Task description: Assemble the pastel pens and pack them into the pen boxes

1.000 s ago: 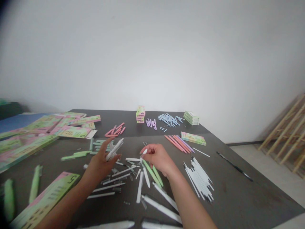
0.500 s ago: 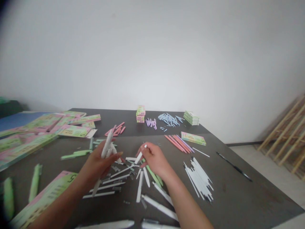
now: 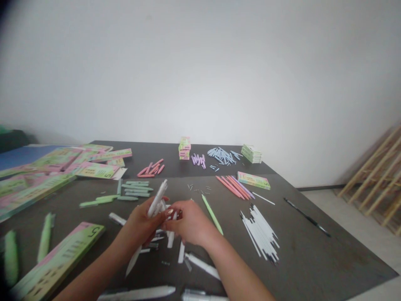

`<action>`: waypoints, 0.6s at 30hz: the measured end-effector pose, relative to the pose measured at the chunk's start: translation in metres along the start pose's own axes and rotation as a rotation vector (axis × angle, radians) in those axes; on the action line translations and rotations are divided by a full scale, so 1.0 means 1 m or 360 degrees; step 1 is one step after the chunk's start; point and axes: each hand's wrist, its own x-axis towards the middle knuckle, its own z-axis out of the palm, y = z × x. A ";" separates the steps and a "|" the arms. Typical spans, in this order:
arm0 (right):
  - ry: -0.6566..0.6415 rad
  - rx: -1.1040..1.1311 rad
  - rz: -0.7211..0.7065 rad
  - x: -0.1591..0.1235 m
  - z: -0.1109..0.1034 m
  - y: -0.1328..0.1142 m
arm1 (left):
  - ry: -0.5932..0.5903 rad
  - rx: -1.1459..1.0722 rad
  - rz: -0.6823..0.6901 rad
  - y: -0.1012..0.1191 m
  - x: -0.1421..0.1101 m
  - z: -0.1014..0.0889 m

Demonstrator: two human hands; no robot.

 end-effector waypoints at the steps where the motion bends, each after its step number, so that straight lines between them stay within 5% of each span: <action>1: 0.0003 -0.0037 0.0008 -0.001 0.000 -0.001 | -0.0024 -0.0008 -0.0023 0.001 -0.001 0.000; 9: -0.0195 -0.0294 0.0186 -0.013 -0.008 -0.004 | -0.0040 -0.0221 -0.0178 0.022 0.000 -0.020; 18: -0.0414 -0.1329 0.0002 -0.024 0.027 -0.015 | -0.0049 -0.0640 -0.0412 0.026 0.005 -0.033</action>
